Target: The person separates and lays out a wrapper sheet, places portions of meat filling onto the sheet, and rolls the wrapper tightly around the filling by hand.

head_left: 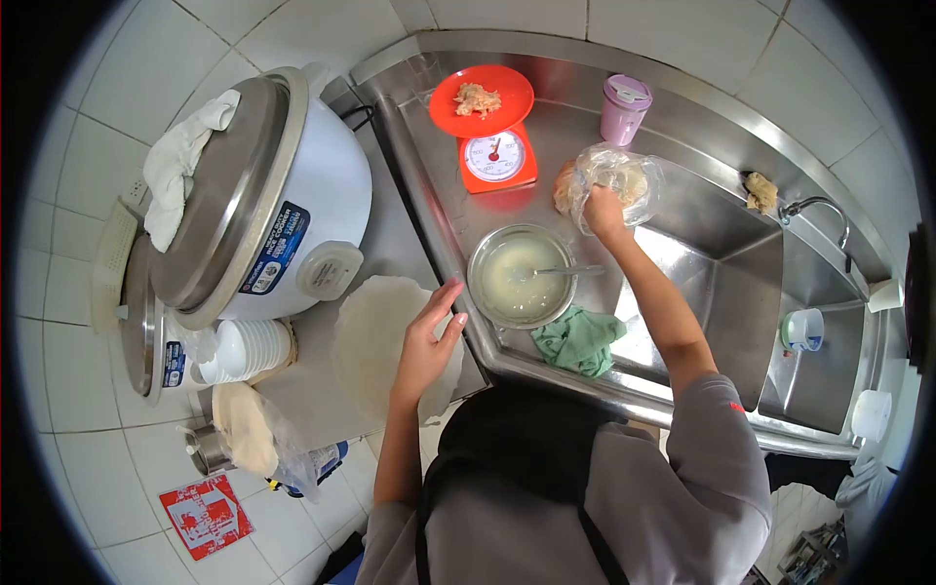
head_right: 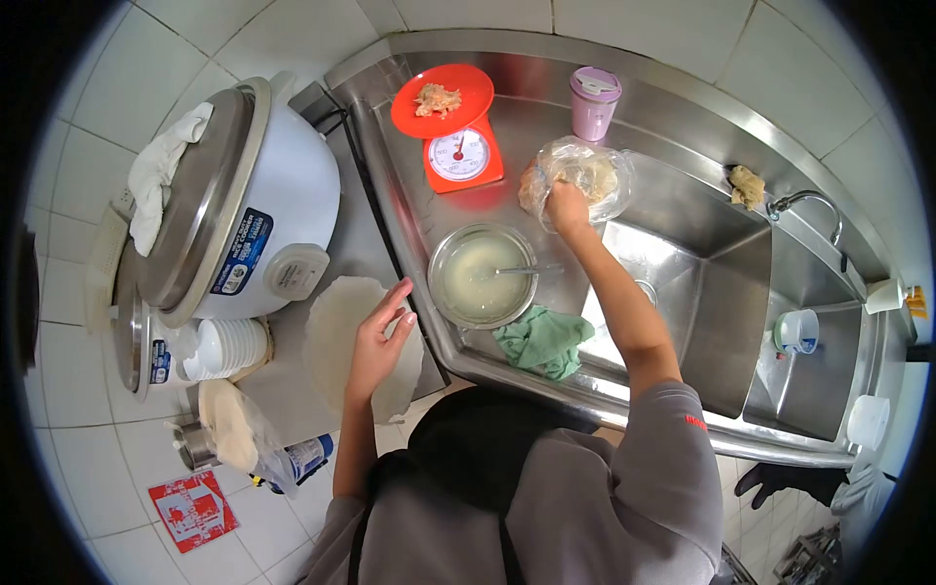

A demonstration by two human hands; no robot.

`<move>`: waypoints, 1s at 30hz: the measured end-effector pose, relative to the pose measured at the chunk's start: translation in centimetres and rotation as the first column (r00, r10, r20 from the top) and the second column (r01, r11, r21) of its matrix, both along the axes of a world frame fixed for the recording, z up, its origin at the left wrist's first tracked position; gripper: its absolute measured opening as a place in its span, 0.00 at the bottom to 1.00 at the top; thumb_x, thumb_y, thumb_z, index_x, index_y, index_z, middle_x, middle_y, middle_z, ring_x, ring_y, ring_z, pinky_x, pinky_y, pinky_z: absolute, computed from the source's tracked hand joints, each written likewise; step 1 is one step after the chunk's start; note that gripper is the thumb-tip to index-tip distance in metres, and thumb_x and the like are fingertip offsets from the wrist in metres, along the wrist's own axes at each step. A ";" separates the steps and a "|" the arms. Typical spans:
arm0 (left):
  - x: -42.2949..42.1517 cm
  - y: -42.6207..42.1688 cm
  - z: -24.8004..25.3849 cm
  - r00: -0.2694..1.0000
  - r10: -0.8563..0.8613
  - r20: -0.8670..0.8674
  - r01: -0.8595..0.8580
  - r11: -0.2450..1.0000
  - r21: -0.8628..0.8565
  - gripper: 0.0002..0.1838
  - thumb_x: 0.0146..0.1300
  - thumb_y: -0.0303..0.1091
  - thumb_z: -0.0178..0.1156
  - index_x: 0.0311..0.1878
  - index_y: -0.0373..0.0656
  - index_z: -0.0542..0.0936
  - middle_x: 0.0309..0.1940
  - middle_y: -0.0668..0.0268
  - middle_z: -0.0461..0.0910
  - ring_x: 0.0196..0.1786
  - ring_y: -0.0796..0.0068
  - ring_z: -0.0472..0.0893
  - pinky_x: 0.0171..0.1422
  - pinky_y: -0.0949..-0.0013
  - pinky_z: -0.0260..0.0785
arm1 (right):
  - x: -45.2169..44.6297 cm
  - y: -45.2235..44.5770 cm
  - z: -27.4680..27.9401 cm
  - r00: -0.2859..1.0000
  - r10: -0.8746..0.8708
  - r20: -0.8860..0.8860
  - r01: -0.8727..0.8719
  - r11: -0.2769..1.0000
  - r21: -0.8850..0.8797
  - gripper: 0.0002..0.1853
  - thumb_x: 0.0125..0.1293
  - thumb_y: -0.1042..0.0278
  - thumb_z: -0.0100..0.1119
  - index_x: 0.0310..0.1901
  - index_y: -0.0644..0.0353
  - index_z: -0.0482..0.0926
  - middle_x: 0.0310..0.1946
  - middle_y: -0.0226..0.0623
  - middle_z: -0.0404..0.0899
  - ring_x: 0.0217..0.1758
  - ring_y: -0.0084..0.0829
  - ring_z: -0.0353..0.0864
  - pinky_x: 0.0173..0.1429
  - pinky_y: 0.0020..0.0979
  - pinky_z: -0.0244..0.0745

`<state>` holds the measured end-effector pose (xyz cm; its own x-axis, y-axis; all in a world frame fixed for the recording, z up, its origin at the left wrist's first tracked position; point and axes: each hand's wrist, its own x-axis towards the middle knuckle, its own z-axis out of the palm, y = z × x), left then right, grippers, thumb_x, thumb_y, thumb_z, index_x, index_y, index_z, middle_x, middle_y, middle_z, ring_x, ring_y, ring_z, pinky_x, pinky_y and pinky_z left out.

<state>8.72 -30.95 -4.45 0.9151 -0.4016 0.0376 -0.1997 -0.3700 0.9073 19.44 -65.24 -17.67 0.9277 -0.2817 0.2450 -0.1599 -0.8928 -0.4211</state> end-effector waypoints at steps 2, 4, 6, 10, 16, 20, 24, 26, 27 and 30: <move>-0.2 -0.2 -0.3 1.000 -0.006 -0.007 0.006 1.000 0.010 0.21 0.64 0.28 0.56 0.61 0.39 0.72 0.62 0.54 0.70 0.67 0.62 0.67 0.69 0.66 0.57 | -0.4 0.3 0.1 1.000 0.026 -0.015 -0.026 0.999 -0.020 0.07 0.54 0.74 0.53 0.28 0.66 0.81 0.27 0.55 0.80 0.32 0.52 0.82 0.39 0.45 0.78; -0.4 -0.1 -0.7 1.000 -0.002 -0.027 0.002 1.000 0.007 0.21 0.64 0.29 0.57 0.61 0.39 0.72 0.62 0.55 0.70 0.67 0.62 0.67 0.69 0.66 0.57 | -0.4 0.3 -0.2 0.997 0.050 -0.056 -0.055 0.996 -0.077 0.07 0.55 0.74 0.52 0.28 0.66 0.81 0.28 0.54 0.80 0.33 0.52 0.82 0.40 0.44 0.79; -0.5 0.1 -0.9 1.000 0.005 -0.031 -0.005 1.000 0.002 0.21 0.64 0.29 0.57 0.61 0.39 0.72 0.62 0.55 0.71 0.67 0.62 0.68 0.69 0.66 0.57 | 0.0 -0.1 -1.0 0.991 0.065 -0.118 -0.084 0.981 -0.172 0.08 0.55 0.75 0.52 0.29 0.66 0.81 0.29 0.53 0.80 0.33 0.51 0.82 0.40 0.43 0.79; -0.5 0.5 -0.8 1.000 0.024 -0.009 -0.024 1.000 0.008 0.21 0.64 0.28 0.56 0.61 0.39 0.72 0.61 0.55 0.71 0.66 0.62 0.68 0.68 0.66 0.58 | 0.2 -1.4 -1.0 0.991 0.023 -0.133 -0.043 0.988 -0.148 0.08 0.51 0.73 0.56 0.29 0.68 0.81 0.32 0.52 0.81 0.33 0.48 0.83 0.39 0.42 0.79; -1.0 2.9 -0.9 0.991 0.133 -0.019 -0.134 0.991 -0.026 0.22 0.64 0.27 0.56 0.62 0.39 0.71 0.62 0.57 0.71 0.65 0.65 0.69 0.65 0.66 0.61 | -0.4 -4.6 6.3 0.993 0.047 -0.112 -0.011 0.953 0.301 0.07 0.47 0.70 0.59 0.22 0.63 0.83 0.20 0.45 0.80 0.25 0.40 0.83 0.33 0.34 0.77; -1.0 4.4 -1.3 0.986 0.166 -0.028 -0.167 0.985 -0.031 0.22 0.65 0.27 0.55 0.63 0.39 0.70 0.63 0.59 0.70 0.65 0.67 0.69 0.63 0.66 0.63 | -0.8 -3.4 15.9 0.987 0.147 -0.057 -0.125 0.948 0.293 0.10 0.53 0.65 0.61 0.28 0.64 0.84 0.18 0.42 0.80 0.23 0.32 0.81 0.33 0.31 0.75; -0.5 3.9 -0.1 0.990 0.143 -0.012 -0.144 0.989 -0.040 0.23 0.65 0.27 0.55 0.64 0.39 0.69 0.63 0.58 0.70 0.65 0.68 0.69 0.63 0.66 0.64 | 4.8 2.0 20.5 0.961 0.260 0.094 -0.276 0.915 0.295 0.10 0.56 0.66 0.60 0.37 0.61 0.84 0.28 0.46 0.82 0.32 0.37 0.83 0.41 0.31 0.76; -0.3 3.7 0.3 0.991 0.135 -0.010 -0.135 0.990 -0.036 0.23 0.65 0.28 0.55 0.64 0.39 0.69 0.63 0.58 0.69 0.65 0.68 0.69 0.63 0.65 0.64 | 11.1 3.7 17.5 0.937 0.262 0.230 -0.335 0.857 0.390 0.10 0.56 0.66 0.61 0.38 0.60 0.84 0.32 0.47 0.82 0.37 0.36 0.83 0.45 0.32 0.76; -0.3 3.8 0.5 0.991 0.136 -0.003 -0.136 0.990 -0.042 0.23 0.65 0.28 0.55 0.64 0.39 0.68 0.63 0.58 0.69 0.65 0.68 0.69 0.63 0.65 0.64 | 13.9 4.3 16.0 0.917 0.268 0.297 -0.384 0.797 0.467 0.10 0.56 0.67 0.61 0.38 0.60 0.84 0.34 0.47 0.83 0.38 0.36 0.84 0.47 0.32 0.76; -0.8 4.5 0.3 0.986 0.165 0.003 -0.165 0.985 -0.058 0.23 0.65 0.28 0.55 0.64 0.39 0.68 0.64 0.58 0.69 0.65 0.67 0.69 0.63 0.65 0.64 | 15.9 7.1 16.7 0.956 0.188 0.224 -0.288 0.749 0.597 0.10 0.54 0.68 0.63 0.37 0.59 0.84 0.34 0.45 0.83 0.39 0.36 0.84 0.49 0.32 0.76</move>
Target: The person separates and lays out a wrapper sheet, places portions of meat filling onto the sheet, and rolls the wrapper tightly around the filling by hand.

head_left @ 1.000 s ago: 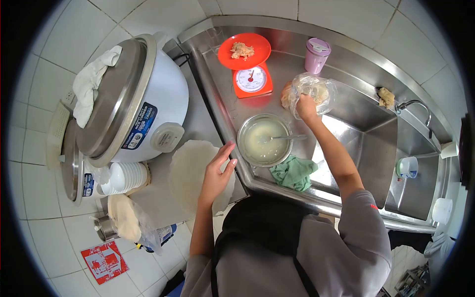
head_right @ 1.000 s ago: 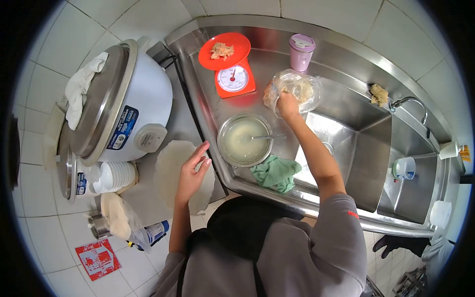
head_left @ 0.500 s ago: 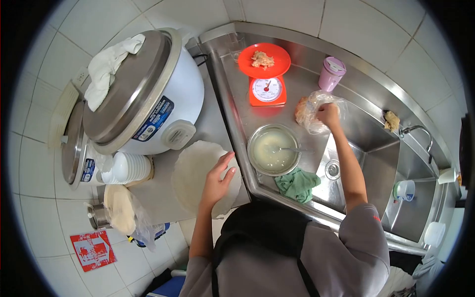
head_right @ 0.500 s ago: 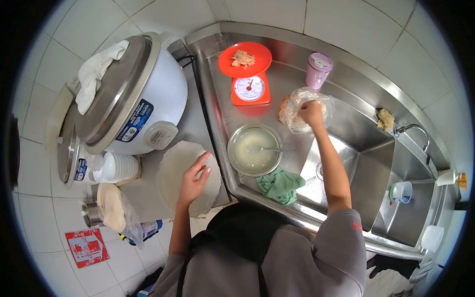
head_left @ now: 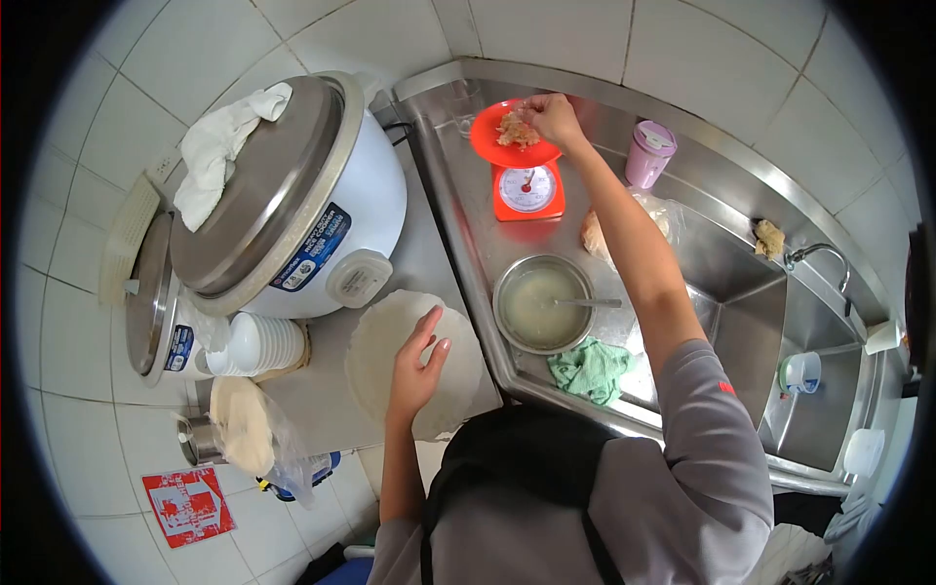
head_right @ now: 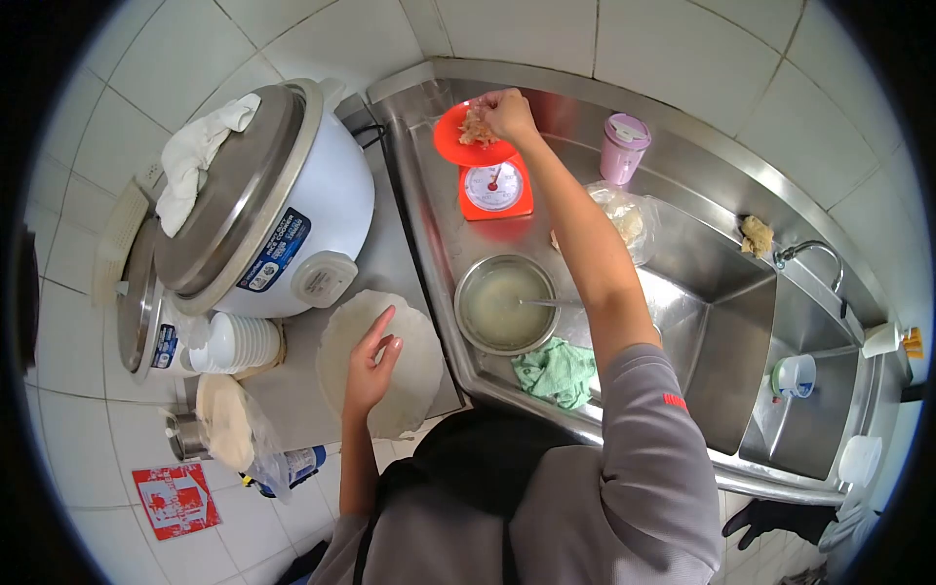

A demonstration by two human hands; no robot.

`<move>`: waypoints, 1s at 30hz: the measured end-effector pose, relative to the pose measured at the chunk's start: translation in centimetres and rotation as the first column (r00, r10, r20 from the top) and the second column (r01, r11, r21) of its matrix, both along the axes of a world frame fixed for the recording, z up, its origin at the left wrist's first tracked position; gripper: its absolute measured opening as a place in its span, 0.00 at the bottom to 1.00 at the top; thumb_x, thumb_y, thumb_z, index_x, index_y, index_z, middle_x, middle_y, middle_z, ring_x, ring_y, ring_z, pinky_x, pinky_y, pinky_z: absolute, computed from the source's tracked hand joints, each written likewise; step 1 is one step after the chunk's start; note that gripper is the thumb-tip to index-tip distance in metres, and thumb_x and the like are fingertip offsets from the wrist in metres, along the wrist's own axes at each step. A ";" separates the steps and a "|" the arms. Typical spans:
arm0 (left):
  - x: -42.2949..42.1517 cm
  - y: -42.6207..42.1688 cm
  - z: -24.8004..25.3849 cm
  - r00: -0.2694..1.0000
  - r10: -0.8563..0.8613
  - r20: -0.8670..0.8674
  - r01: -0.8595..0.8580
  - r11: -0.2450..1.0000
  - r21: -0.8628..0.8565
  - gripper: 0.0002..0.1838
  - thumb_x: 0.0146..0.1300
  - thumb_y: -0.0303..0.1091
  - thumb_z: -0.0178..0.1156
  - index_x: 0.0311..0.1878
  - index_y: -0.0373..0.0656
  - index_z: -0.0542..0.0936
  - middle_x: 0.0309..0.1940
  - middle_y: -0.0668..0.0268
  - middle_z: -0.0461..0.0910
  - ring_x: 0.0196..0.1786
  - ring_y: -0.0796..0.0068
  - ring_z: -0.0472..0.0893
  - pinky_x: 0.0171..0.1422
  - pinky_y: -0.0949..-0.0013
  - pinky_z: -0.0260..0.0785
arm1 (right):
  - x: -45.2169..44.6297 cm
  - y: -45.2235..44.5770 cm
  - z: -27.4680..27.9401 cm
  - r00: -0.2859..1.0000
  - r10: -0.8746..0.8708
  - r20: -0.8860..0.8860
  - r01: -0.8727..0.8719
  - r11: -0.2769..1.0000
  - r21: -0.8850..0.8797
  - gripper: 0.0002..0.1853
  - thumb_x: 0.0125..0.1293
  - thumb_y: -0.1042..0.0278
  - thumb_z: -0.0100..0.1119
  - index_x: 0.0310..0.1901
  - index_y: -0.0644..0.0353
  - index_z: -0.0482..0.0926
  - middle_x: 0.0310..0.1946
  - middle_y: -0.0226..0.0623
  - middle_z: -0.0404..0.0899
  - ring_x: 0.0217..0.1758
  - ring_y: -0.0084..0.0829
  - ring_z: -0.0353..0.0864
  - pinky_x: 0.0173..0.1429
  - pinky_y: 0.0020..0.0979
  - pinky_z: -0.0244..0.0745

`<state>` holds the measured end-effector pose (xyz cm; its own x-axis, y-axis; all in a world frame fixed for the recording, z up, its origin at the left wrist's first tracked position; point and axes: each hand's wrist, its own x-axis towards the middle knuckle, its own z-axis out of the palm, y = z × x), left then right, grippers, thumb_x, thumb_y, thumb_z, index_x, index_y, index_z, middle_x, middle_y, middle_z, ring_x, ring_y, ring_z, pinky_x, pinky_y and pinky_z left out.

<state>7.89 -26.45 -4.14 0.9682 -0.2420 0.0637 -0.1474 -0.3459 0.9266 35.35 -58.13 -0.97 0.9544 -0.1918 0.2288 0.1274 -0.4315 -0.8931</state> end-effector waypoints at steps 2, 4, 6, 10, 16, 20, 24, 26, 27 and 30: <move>-0.4 1.2 -0.9 0.999 0.042 -0.006 -0.042 0.999 -0.006 0.23 0.65 0.28 0.55 0.64 0.39 0.68 0.64 0.58 0.68 0.65 0.67 0.68 0.63 0.65 0.64 | 0.9 0.4 -0.4 1.000 0.004 -0.027 -0.005 0.999 -0.049 0.10 0.52 0.68 0.64 0.36 0.58 0.85 0.33 0.43 0.84 0.39 0.36 0.84 0.48 0.34 0.77; -0.8 2.0 -1.2 0.998 0.058 -0.021 -0.058 0.998 -0.014 0.23 0.65 0.28 0.55 0.64 0.39 0.68 0.64 0.58 0.69 0.65 0.67 0.68 0.62 0.65 0.65 | 1.7 0.3 -1.8 0.999 -0.001 -0.037 -0.004 0.993 -0.121 0.09 0.52 0.67 0.64 0.36 0.58 0.84 0.33 0.42 0.84 0.38 0.38 0.84 0.47 0.35 0.77; -1.1 2.6 -1.4 0.997 0.069 -0.030 -0.070 0.997 -0.012 0.23 0.65 0.29 0.55 0.64 0.39 0.69 0.63 0.58 0.69 0.65 0.67 0.69 0.62 0.65 0.65 | 2.3 -0.3 -2.7 1.000 -0.016 -0.010 0.013 0.976 -0.218 0.09 0.53 0.66 0.63 0.35 0.57 0.84 0.32 0.42 0.84 0.38 0.40 0.84 0.46 0.37 0.78; -1.5 3.4 -1.8 0.993 0.102 -0.064 -0.102 0.995 0.002 0.23 0.66 0.29 0.55 0.64 0.38 0.69 0.63 0.57 0.70 0.64 0.67 0.70 0.61 0.66 0.66 | 2.9 -1.0 -2.3 0.994 -0.110 0.021 0.111 0.938 -0.330 0.11 0.56 0.64 0.58 0.39 0.57 0.84 0.34 0.46 0.83 0.40 0.46 0.83 0.47 0.40 0.77; -1.6 3.6 -2.3 0.993 0.106 -0.054 -0.104 0.994 0.030 0.23 0.67 0.29 0.54 0.65 0.37 0.67 0.62 0.58 0.70 0.59 0.72 0.72 0.61 0.69 0.65 | 2.1 -1.1 -1.7 0.984 0.111 0.137 -0.030 0.869 -0.494 0.13 0.55 0.68 0.59 0.42 0.62 0.82 0.34 0.50 0.82 0.38 0.44 0.82 0.46 0.37 0.76; -1.5 3.5 -2.1 0.993 0.099 -0.064 -0.097 0.995 0.034 0.23 0.66 0.31 0.55 0.64 0.39 0.68 0.63 0.55 0.69 0.65 0.65 0.69 0.62 0.64 0.66 | 2.1 -1.1 -1.7 0.988 0.122 0.098 -0.059 0.871 -0.488 0.14 0.55 0.69 0.59 0.44 0.58 0.83 0.36 0.49 0.82 0.41 0.45 0.82 0.49 0.39 0.77; -1.6 3.4 -1.9 0.994 0.098 -0.054 -0.095 0.994 0.050 0.23 0.66 0.31 0.54 0.64 0.38 0.68 0.63 0.55 0.69 0.64 0.65 0.69 0.62 0.64 0.66 | 2.3 -0.9 -1.8 0.983 0.151 0.108 -0.081 0.874 -0.480 0.13 0.54 0.70 0.59 0.42 0.57 0.83 0.34 0.47 0.83 0.39 0.45 0.82 0.46 0.40 0.77; -1.7 3.5 -2.0 0.992 0.102 -0.073 -0.098 0.993 0.058 0.23 0.66 0.31 0.54 0.64 0.38 0.68 0.62 0.55 0.70 0.64 0.65 0.70 0.62 0.64 0.66 | 2.0 -0.8 -1.4 0.986 0.146 0.085 -0.092 0.887 -0.453 0.10 0.54 0.71 0.58 0.39 0.59 0.82 0.33 0.46 0.82 0.38 0.45 0.82 0.45 0.39 0.77; -1.8 3.5 -2.0 0.991 0.104 -0.082 -0.099 0.993 0.064 0.23 0.66 0.31 0.54 0.64 0.38 0.68 0.62 0.55 0.70 0.64 0.65 0.70 0.61 0.64 0.66 | 1.9 -0.8 -1.2 0.989 0.136 0.064 -0.095 0.896 -0.433 0.09 0.54 0.72 0.58 0.37 0.61 0.82 0.32 0.47 0.82 0.38 0.45 0.81 0.44 0.38 0.76; -2.1 3.6 -2.0 0.990 0.109 -0.092 -0.102 0.991 0.082 0.23 0.66 0.32 0.54 0.64 0.38 0.68 0.62 0.54 0.70 0.64 0.65 0.70 0.61 0.64 0.67 | 1.6 -0.9 -1.1 0.985 0.146 0.089 -0.078 0.846 -0.527 0.07 0.53 0.74 0.57 0.34 0.64 0.80 0.32 0.47 0.82 0.39 0.45 0.81 0.44 0.38 0.75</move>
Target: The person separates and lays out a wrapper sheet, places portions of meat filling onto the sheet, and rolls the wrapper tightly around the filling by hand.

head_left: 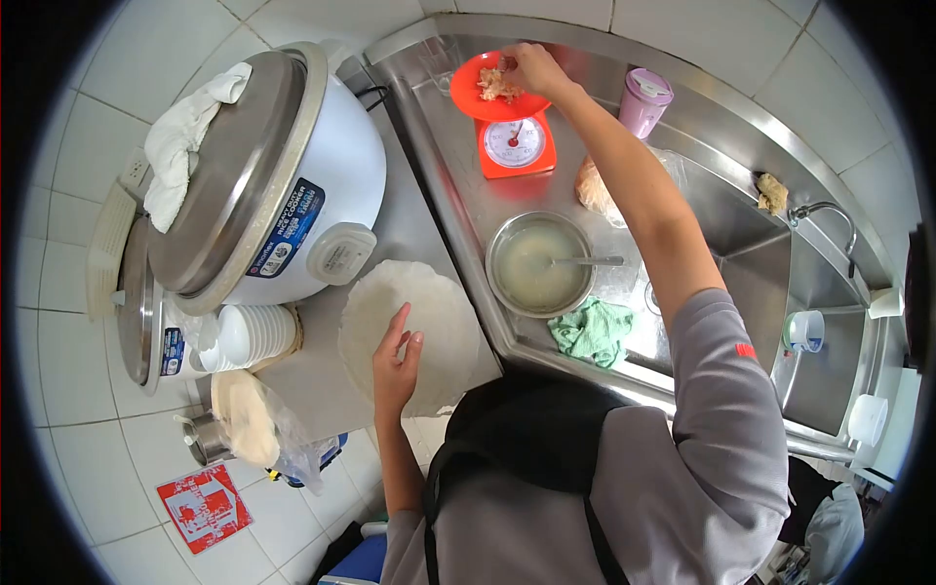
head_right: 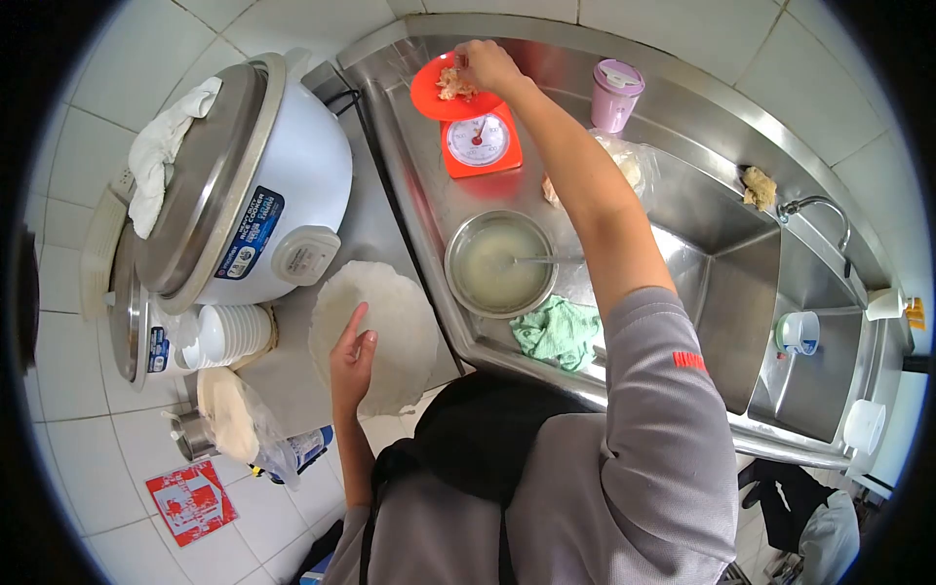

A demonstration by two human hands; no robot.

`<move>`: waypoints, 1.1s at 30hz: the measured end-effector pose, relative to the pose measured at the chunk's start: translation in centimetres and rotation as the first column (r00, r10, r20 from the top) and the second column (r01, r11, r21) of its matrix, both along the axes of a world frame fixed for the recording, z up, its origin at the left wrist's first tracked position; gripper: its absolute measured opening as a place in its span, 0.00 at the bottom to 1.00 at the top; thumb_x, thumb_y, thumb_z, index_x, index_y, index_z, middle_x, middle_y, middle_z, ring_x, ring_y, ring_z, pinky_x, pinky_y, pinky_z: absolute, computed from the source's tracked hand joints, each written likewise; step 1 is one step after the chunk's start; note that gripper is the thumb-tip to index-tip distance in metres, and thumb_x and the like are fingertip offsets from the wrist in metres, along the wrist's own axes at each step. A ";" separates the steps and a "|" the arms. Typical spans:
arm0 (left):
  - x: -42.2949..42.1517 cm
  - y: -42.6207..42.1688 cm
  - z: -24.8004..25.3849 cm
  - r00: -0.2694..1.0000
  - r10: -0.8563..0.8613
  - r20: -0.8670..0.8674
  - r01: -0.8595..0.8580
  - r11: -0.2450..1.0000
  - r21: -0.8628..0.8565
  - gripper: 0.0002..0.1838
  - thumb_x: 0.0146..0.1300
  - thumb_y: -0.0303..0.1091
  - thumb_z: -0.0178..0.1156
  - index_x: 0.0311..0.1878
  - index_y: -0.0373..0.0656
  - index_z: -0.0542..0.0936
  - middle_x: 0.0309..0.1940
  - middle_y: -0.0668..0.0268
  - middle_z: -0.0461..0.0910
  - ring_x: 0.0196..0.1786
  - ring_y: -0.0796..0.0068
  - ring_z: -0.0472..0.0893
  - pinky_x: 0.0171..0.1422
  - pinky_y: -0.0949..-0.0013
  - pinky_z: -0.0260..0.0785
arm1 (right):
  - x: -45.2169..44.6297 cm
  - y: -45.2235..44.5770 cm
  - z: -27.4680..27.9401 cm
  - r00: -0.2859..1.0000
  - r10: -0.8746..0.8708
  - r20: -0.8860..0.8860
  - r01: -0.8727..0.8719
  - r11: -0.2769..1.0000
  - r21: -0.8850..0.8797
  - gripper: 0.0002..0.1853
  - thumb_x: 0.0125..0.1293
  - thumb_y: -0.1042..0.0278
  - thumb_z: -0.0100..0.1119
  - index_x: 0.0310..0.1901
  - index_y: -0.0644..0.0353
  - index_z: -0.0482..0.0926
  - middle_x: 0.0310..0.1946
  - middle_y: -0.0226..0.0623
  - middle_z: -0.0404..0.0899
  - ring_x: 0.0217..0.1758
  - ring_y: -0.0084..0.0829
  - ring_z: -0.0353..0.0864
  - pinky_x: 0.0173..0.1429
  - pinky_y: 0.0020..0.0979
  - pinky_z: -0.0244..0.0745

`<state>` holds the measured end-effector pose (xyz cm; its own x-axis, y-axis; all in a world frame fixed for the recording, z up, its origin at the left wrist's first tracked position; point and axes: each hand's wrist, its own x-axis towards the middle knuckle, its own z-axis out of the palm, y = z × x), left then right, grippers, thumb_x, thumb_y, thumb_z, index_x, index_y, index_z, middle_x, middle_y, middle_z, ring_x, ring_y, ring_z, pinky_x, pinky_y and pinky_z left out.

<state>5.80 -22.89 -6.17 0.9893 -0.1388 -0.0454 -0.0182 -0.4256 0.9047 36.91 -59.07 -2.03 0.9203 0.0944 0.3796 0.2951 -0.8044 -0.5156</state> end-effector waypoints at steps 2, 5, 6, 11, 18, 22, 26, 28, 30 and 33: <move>-0.1 0.1 0.0 1.000 0.004 0.016 -0.004 1.000 0.019 0.23 0.66 0.32 0.54 0.64 0.38 0.68 0.62 0.54 0.70 0.64 0.64 0.70 0.61 0.64 0.67 | 0.2 -0.2 0.0 0.998 0.013 0.066 -0.004 0.992 -0.127 0.07 0.53 0.74 0.56 0.34 0.64 0.80 0.32 0.46 0.81 0.39 0.45 0.81 0.44 0.39 0.75; -0.1 0.3 -0.6 0.996 -0.016 0.088 0.010 0.998 0.058 0.24 0.67 0.30 0.53 0.66 0.36 0.66 0.61 0.62 0.72 0.47 0.81 0.74 0.57 0.75 0.65 | 0.4 -0.5 0.0 0.990 0.018 0.140 0.011 0.979 -0.204 0.08 0.54 0.74 0.56 0.35 0.64 0.80 0.32 0.48 0.81 0.39 0.46 0.81 0.45 0.40 0.75; -0.2 0.3 -0.5 0.997 -0.012 0.076 0.008 0.998 0.064 0.24 0.67 0.30 0.53 0.66 0.36 0.66 0.61 0.62 0.72 0.48 0.80 0.75 0.57 0.74 0.65 | 0.4 -0.6 0.2 0.989 0.008 0.148 0.015 0.988 -0.154 0.08 0.54 0.74 0.55 0.35 0.63 0.80 0.33 0.48 0.81 0.40 0.47 0.80 0.45 0.41 0.75; -0.3 -0.1 0.3 1.000 0.004 0.007 -0.004 0.999 0.053 0.23 0.66 0.30 0.54 0.64 0.39 0.68 0.63 0.54 0.69 0.65 0.64 0.69 0.62 0.64 0.66 | 0.3 -1.3 1.0 0.986 -0.010 0.169 0.026 0.996 -0.089 0.07 0.56 0.71 0.54 0.33 0.61 0.82 0.30 0.49 0.81 0.37 0.49 0.80 0.43 0.44 0.76; -0.1 -0.2 0.5 1.000 -0.005 0.008 0.004 0.999 0.051 0.23 0.66 0.29 0.53 0.64 0.38 0.68 0.63 0.55 0.69 0.65 0.65 0.69 0.62 0.64 0.66 | -0.5 -3.0 1.4 0.981 -0.045 0.188 0.050 0.998 -0.023 0.09 0.59 0.71 0.54 0.39 0.62 0.81 0.36 0.49 0.81 0.41 0.48 0.80 0.46 0.40 0.75; -0.2 0.1 0.3 1.000 0.015 -0.003 -0.014 0.998 0.053 0.23 0.66 0.29 0.54 0.64 0.37 0.68 0.63 0.55 0.69 0.64 0.65 0.70 0.62 0.65 0.66 | -10.3 -4.8 5.0 0.913 -0.209 0.350 0.169 0.975 0.141 0.09 0.61 0.68 0.57 0.39 0.62 0.82 0.37 0.46 0.81 0.39 0.44 0.81 0.45 0.36 0.75; -0.6 0.1 -0.3 1.000 0.025 -0.016 -0.025 0.999 0.020 0.23 0.66 0.30 0.54 0.64 0.37 0.68 0.63 0.55 0.69 0.64 0.66 0.70 0.62 0.65 0.66 | -20.6 -7.3 1.4 0.762 -0.546 0.349 0.319 0.785 0.531 0.07 0.58 0.70 0.64 0.36 0.64 0.82 0.29 0.38 0.77 0.32 0.30 0.79 0.39 0.29 0.75; -0.5 -0.1 -0.7 1.000 0.000 -0.007 0.001 1.000 0.020 0.23 0.66 0.30 0.54 0.64 0.37 0.68 0.62 0.55 0.70 0.64 0.66 0.70 0.61 0.65 0.66 | -23.0 -9.5 -5.7 0.676 -0.706 0.210 0.642 0.704 0.302 0.07 0.57 0.70 0.66 0.34 0.65 0.82 0.27 0.38 0.76 0.29 0.28 0.79 0.37 0.27 0.74; -0.5 -0.5 -0.8 1.000 -0.025 0.003 0.025 1.000 0.017 0.23 0.66 0.31 0.54 0.64 0.37 0.68 0.62 0.55 0.70 0.64 0.66 0.70 0.62 0.64 0.66 | -23.0 -9.4 -11.7 0.840 -0.520 0.155 0.336 0.723 0.604 0.07 0.53 0.71 0.68 0.29 0.65 0.82 0.22 0.37 0.76 0.25 0.23 0.75 0.31 0.27 0.70; 0.0 -1.3 -0.6 0.998 -0.062 0.018 0.062 0.998 0.008 0.23 0.66 0.30 0.54 0.64 0.36 0.67 0.63 0.57 0.70 0.62 0.70 0.71 0.62 0.66 0.65 | -22.3 -8.2 -11.6 0.815 -0.572 -0.098 0.569 0.755 0.325 0.08 0.51 0.69 0.66 0.31 0.64 0.82 0.20 0.41 0.79 0.22 0.28 0.78 0.31 0.30 0.72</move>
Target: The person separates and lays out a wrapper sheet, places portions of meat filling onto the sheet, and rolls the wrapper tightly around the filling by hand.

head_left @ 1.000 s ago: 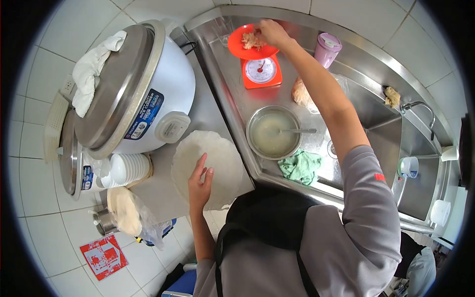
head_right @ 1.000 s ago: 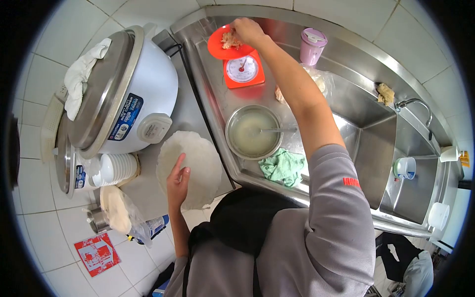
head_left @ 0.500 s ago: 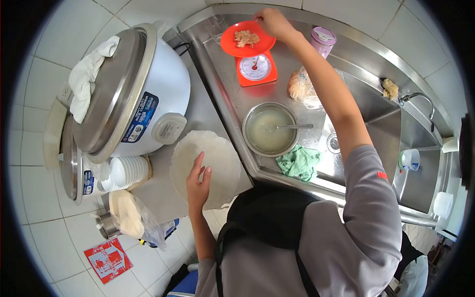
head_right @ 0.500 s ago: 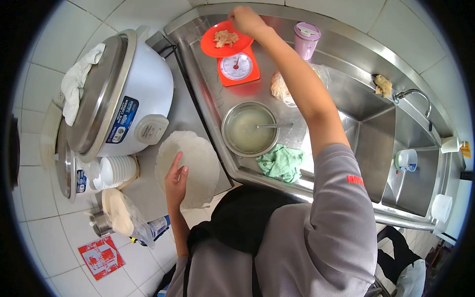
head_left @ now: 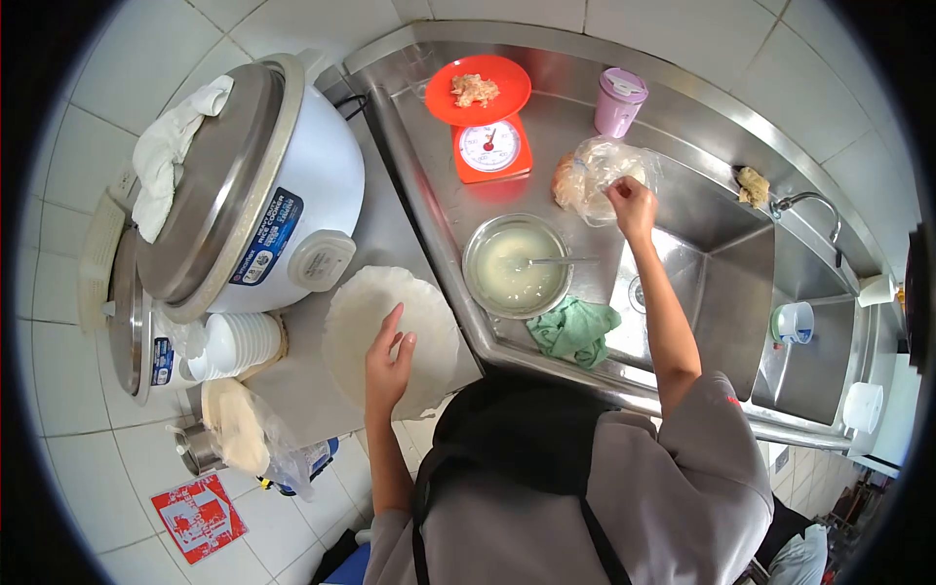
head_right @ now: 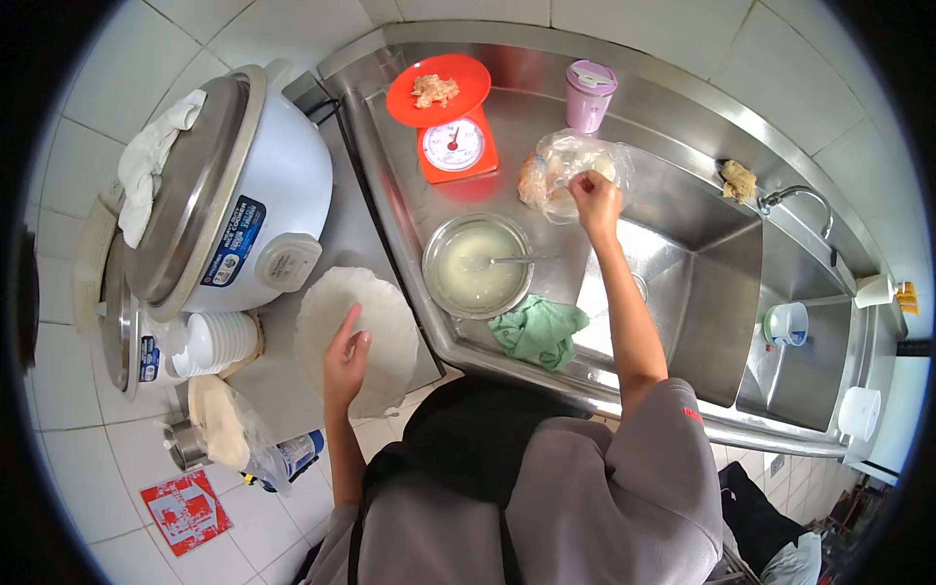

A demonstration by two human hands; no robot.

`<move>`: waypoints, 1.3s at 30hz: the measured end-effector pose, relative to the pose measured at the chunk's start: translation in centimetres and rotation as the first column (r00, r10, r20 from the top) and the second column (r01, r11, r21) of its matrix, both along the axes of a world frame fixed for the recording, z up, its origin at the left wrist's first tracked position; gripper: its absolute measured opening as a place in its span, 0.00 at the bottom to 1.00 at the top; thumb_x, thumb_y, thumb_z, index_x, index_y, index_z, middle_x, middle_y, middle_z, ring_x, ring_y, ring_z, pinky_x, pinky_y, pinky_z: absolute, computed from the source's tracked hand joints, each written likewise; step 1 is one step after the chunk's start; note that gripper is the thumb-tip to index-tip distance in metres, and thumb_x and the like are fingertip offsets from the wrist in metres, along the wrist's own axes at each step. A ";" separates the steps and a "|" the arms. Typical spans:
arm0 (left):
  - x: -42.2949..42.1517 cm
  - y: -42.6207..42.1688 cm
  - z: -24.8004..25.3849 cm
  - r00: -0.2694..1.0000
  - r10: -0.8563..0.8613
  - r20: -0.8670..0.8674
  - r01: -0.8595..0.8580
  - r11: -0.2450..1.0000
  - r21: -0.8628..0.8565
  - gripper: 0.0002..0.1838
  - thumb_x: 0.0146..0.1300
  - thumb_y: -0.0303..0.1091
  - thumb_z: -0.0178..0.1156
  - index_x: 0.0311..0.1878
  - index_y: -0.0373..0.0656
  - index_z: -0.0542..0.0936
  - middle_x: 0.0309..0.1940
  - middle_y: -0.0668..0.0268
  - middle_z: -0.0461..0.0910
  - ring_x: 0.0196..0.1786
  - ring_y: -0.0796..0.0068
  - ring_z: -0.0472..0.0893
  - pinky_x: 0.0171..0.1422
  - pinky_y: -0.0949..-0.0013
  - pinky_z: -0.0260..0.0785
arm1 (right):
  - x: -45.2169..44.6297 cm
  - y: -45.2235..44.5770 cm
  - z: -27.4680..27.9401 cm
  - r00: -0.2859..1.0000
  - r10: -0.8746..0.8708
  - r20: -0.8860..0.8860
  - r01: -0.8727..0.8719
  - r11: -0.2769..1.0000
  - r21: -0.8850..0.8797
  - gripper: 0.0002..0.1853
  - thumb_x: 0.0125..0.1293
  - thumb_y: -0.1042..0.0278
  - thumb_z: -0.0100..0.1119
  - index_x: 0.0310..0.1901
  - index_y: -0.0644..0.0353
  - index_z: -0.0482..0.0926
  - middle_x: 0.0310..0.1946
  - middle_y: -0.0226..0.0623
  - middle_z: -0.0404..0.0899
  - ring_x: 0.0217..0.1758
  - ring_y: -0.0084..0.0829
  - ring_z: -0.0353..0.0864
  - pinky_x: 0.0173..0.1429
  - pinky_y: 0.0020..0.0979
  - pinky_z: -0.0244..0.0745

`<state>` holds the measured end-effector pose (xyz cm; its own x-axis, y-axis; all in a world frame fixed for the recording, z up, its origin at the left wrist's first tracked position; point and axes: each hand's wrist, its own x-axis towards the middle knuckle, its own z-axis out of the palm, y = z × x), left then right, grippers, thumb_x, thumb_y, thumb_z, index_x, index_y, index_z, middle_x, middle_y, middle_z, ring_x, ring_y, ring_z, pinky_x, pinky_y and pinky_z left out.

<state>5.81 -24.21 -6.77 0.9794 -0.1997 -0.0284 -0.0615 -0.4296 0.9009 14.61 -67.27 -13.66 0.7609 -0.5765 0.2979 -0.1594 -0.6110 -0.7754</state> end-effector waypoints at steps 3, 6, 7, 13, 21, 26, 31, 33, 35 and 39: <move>0.5 -1.2 0.3 1.000 -0.026 -0.011 0.026 1.000 -0.009 0.24 0.67 0.29 0.53 0.65 0.35 0.66 0.63 0.59 0.70 0.58 0.76 0.72 0.63 0.70 0.64 | 3.1 0.3 -2.6 0.999 0.030 0.038 -0.028 0.999 -0.041 0.06 0.50 0.74 0.62 0.29 0.68 0.81 0.23 0.49 0.80 0.26 0.43 0.82 0.34 0.37 0.75; 0.6 -2.4 0.5 0.999 -0.041 -0.031 0.040 0.999 -0.011 0.24 0.67 0.29 0.53 0.65 0.34 0.66 0.63 0.58 0.70 0.60 0.74 0.71 0.63 0.69 0.64 | 4.0 0.4 -4.7 0.978 0.199 0.060 -0.190 0.974 -0.127 0.05 0.52 0.75 0.58 0.30 0.67 0.80 0.27 0.52 0.79 0.33 0.50 0.80 0.39 0.40 0.74; 0.5 -2.6 0.4 0.999 -0.041 -0.027 0.041 0.999 -0.015 0.24 0.67 0.28 0.53 0.65 0.34 0.66 0.63 0.58 0.69 0.61 0.73 0.71 0.63 0.69 0.64 | 4.1 0.5 -4.9 0.962 0.267 0.058 -0.255 0.954 -0.158 0.05 0.54 0.75 0.57 0.30 0.66 0.80 0.29 0.53 0.79 0.35 0.52 0.79 0.41 0.41 0.73; -0.5 -1.5 -0.4 1.000 -0.001 -0.001 0.001 0.999 -0.042 0.23 0.65 0.30 0.55 0.63 0.37 0.69 0.62 0.56 0.71 0.63 0.67 0.71 0.61 0.64 0.66 | 1.7 -0.4 -3.7 0.944 0.229 -0.239 -0.312 0.857 -0.410 0.06 0.53 0.75 0.57 0.32 0.65 0.80 0.36 0.53 0.78 0.37 0.51 0.79 0.43 0.45 0.75; -0.7 0.0 0.1 1.000 0.030 -0.001 -0.030 0.999 -0.023 0.23 0.65 0.31 0.55 0.63 0.39 0.70 0.61 0.57 0.71 0.61 0.67 0.72 0.60 0.64 0.66 | 1.6 -3.5 -3.6 0.877 0.402 -0.263 -0.479 0.772 -0.417 0.11 0.51 0.71 0.64 0.38 0.63 0.83 0.36 0.50 0.81 0.39 0.46 0.81 0.46 0.39 0.76; -1.8 2.4 0.4 0.993 0.116 0.028 -0.115 0.993 -0.012 0.22 0.65 0.30 0.55 0.63 0.39 0.70 0.60 0.58 0.72 0.61 0.68 0.72 0.59 0.66 0.67 | -0.3 -4.5 6.1 0.869 0.453 -0.199 -0.434 0.891 0.135 0.07 0.58 0.80 0.55 0.34 0.67 0.83 0.29 0.40 0.83 0.31 0.22 0.80 0.38 0.26 0.76; -3.8 5.9 0.1 0.956 0.292 0.041 -0.293 0.956 0.032 0.21 0.65 0.28 0.54 0.62 0.39 0.71 0.60 0.58 0.73 0.57 0.72 0.75 0.57 0.70 0.68 | 6.5 2.3 14.3 0.841 0.541 -0.003 -0.537 0.833 -0.135 0.11 0.66 0.68 0.54 0.41 0.67 0.80 0.34 0.46 0.82 0.36 0.31 0.81 0.42 0.31 0.75; -4.6 6.1 -0.2 0.932 0.361 0.043 -0.362 0.932 0.023 0.21 0.65 0.27 0.54 0.62 0.39 0.71 0.59 0.58 0.74 0.56 0.72 0.75 0.56 0.71 0.69 | 13.0 4.9 13.8 0.803 0.588 0.097 -0.537 0.785 -0.307 0.15 0.66 0.62 0.55 0.45 0.65 0.79 0.41 0.47 0.81 0.43 0.41 0.81 0.47 0.37 0.74; -6.5 5.7 0.1 0.898 0.439 0.006 -0.439 0.898 0.019 0.21 0.65 0.27 0.54 0.62 0.39 0.71 0.58 0.58 0.75 0.55 0.72 0.76 0.56 0.71 0.69 | 19.3 6.9 11.5 0.788 0.609 0.091 -0.492 0.712 -0.502 0.19 0.64 0.56 0.56 0.49 0.63 0.77 0.47 0.46 0.79 0.49 0.46 0.78 0.50 0.41 0.74; -10.6 5.2 0.6 0.843 0.538 -0.001 -0.536 0.840 0.085 0.19 0.66 0.27 0.53 0.61 0.40 0.72 0.57 0.58 0.75 0.56 0.71 0.76 0.57 0.70 0.69 | 23.8 10.3 7.9 0.798 0.575 -0.181 -0.568 0.618 -0.544 0.24 0.60 0.49 0.59 0.50 0.60 0.76 0.47 0.44 0.78 0.52 0.46 0.76 0.52 0.44 0.74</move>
